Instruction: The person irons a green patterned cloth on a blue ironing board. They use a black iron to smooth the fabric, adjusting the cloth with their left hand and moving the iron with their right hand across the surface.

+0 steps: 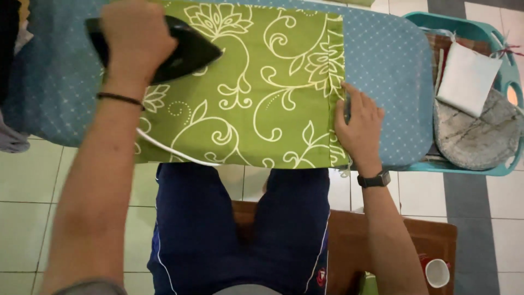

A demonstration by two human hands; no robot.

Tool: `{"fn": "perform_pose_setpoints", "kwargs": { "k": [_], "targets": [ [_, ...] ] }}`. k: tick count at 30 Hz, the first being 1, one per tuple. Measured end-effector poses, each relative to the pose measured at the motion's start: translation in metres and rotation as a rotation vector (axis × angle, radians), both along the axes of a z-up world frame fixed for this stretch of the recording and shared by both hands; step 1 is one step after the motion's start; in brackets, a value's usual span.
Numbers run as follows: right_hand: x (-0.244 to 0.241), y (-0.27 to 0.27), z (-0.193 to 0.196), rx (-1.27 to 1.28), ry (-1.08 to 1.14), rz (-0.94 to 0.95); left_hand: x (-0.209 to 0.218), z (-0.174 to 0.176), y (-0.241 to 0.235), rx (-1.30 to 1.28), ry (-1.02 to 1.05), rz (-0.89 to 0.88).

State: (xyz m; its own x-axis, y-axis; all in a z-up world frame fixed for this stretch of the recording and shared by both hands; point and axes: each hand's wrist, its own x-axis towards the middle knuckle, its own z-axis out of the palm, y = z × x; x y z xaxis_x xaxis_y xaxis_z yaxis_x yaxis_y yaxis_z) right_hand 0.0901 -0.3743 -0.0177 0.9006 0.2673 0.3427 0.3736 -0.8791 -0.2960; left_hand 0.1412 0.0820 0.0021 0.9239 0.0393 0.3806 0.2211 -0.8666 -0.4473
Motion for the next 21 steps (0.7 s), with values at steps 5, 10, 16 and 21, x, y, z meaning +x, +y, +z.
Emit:
{"fn": "perform_pose_setpoints", "kwargs": {
  "k": [5,10,16,21],
  "targets": [
    [0.0,0.001,0.001,0.014,0.009,0.013,0.042,-0.005,-0.124,-0.237,-0.012,-0.127],
    [0.005,-0.005,-0.002,0.006,0.005,0.032,0.091,-0.026,-0.236,-0.454,-0.23,-0.352],
    [0.0,-0.004,0.003,0.042,0.091,0.024,0.091,-0.031,-0.181,-0.293,-0.081,-0.435],
    [0.002,-0.003,0.002,0.0,0.106,-0.013,0.042,-0.01,-0.037,-0.085,-0.025,-0.28]
  ]
}}
